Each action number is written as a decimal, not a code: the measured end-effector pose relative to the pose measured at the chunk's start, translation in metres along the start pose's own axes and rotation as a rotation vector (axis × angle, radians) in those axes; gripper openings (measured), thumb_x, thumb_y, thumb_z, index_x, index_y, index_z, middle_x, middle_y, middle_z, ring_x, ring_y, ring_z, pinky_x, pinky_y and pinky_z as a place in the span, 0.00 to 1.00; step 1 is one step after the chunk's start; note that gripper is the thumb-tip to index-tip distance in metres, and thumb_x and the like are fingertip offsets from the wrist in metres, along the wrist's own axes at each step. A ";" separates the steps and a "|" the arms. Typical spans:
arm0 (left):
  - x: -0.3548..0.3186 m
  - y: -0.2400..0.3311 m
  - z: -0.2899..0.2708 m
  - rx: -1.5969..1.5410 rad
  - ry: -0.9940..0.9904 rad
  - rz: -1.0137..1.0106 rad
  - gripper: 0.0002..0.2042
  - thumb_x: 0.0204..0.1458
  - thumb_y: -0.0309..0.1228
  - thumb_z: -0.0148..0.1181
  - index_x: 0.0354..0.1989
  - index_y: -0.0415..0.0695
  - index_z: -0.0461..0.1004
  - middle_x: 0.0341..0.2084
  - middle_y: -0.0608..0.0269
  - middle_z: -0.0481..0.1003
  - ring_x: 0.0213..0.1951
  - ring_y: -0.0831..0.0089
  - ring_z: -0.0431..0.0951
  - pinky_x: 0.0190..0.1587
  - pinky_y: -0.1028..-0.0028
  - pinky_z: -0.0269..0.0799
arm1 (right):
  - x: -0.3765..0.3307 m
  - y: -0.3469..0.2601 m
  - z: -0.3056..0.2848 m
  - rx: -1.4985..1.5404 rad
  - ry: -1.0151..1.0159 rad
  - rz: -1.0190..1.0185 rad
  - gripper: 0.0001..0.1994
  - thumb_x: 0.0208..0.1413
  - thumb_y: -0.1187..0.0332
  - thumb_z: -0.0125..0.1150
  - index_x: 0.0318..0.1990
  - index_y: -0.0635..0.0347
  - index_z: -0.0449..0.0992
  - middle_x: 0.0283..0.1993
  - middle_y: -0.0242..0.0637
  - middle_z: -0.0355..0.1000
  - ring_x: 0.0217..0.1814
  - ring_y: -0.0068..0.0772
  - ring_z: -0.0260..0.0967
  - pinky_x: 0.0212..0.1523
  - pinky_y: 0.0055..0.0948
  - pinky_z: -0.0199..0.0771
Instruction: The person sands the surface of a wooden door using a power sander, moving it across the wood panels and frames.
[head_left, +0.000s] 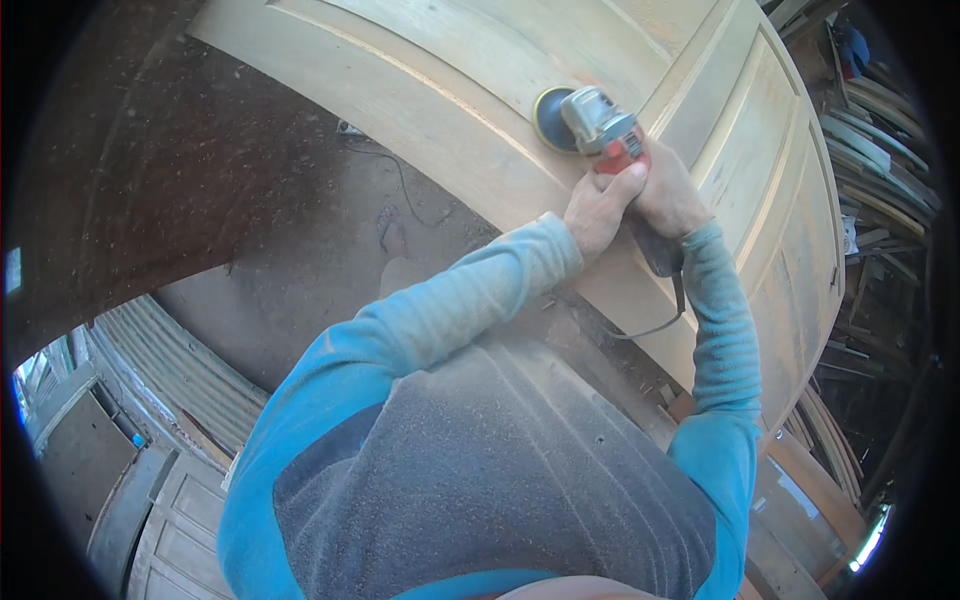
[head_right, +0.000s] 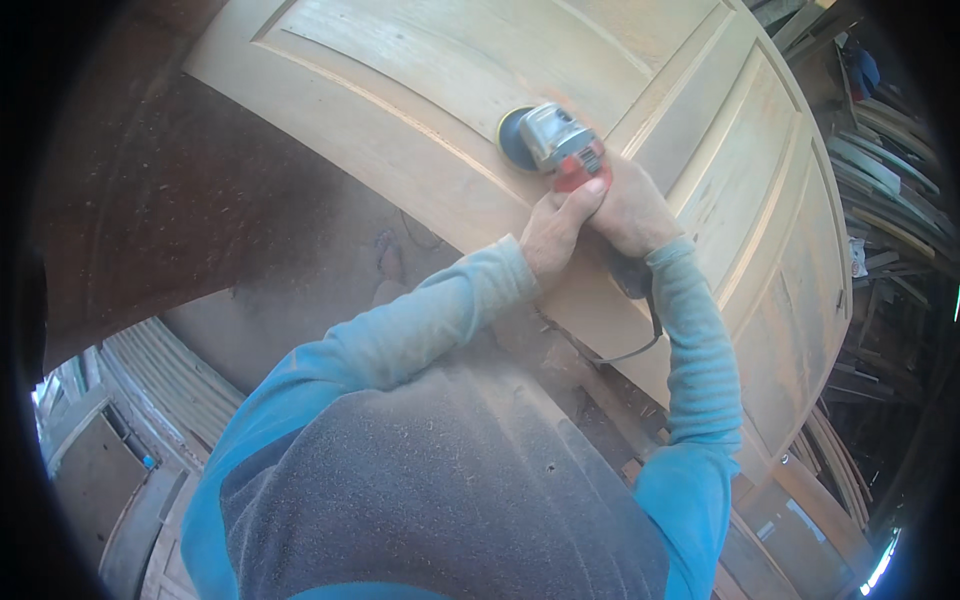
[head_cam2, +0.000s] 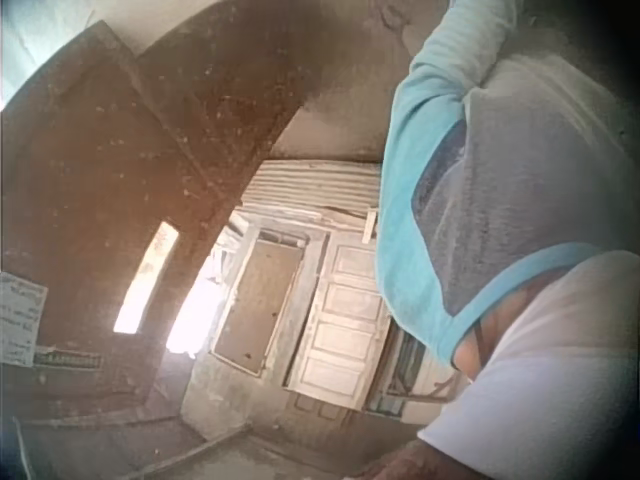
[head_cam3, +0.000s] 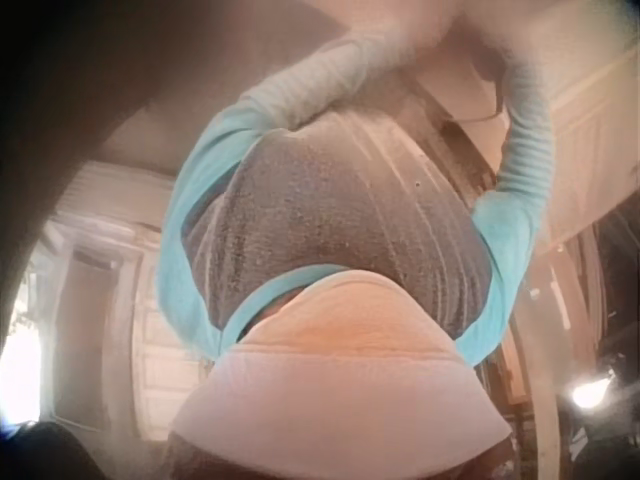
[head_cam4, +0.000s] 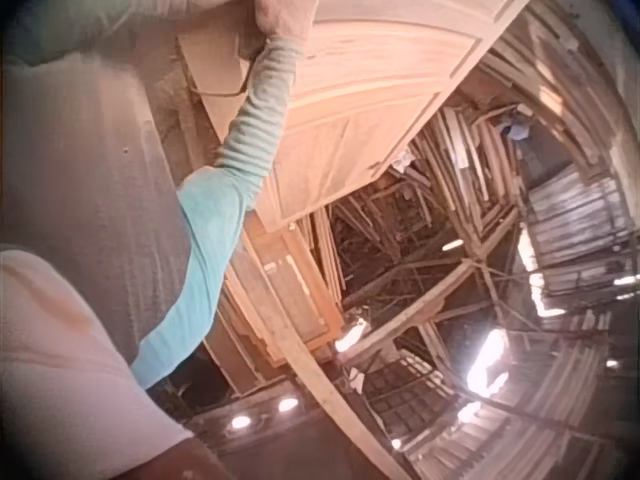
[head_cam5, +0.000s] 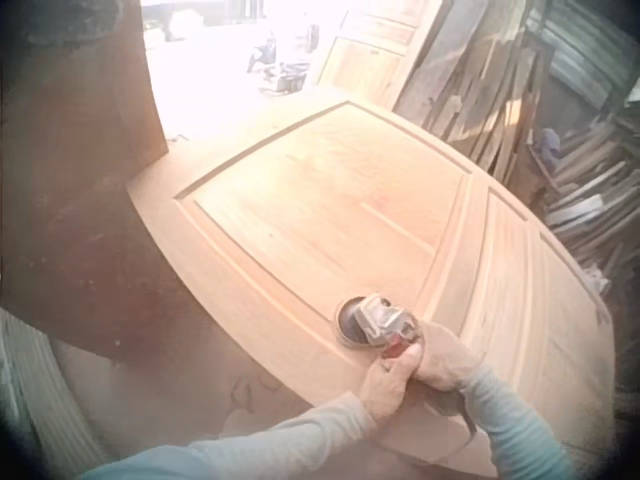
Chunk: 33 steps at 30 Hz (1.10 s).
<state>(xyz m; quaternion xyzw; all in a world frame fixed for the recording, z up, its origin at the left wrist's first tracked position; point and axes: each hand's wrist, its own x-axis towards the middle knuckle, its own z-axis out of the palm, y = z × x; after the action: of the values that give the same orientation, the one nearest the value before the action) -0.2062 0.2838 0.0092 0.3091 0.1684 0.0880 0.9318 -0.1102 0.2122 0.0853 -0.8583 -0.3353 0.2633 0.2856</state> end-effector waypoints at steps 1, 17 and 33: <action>0.004 -0.001 -0.002 0.000 0.000 0.020 0.23 0.65 0.49 0.59 0.45 0.36 0.81 0.39 0.63 0.81 0.41 0.77 0.77 0.48 0.73 0.73 | -0.001 -0.003 0.007 -0.034 -0.002 -0.077 0.23 0.54 0.60 0.66 0.54 0.64 0.76 0.45 0.44 0.81 0.48 0.37 0.78 0.51 0.35 0.76; 0.040 0.077 -0.069 -0.007 -0.235 -0.272 0.27 0.65 0.50 0.57 0.60 0.39 0.73 0.51 0.61 0.77 0.52 0.73 0.77 0.56 0.69 0.73 | 0.057 -0.059 0.038 0.131 0.144 0.173 0.22 0.57 0.61 0.65 0.56 0.64 0.77 0.47 0.42 0.80 0.47 0.34 0.77 0.51 0.34 0.77; 0.083 0.103 -0.052 0.158 -0.432 -0.515 0.26 0.66 0.49 0.55 0.63 0.42 0.70 0.52 0.60 0.77 0.52 0.68 0.78 0.57 0.66 0.74 | 0.058 -0.049 0.048 0.262 0.539 0.527 0.22 0.56 0.57 0.70 0.51 0.65 0.81 0.38 0.45 0.81 0.41 0.39 0.79 0.45 0.36 0.77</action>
<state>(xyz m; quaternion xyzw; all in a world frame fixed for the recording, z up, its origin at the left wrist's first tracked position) -0.1543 0.4165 0.0112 0.3394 0.0459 -0.2308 0.9107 -0.1251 0.2994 0.0696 -0.9095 0.0199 0.1334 0.3932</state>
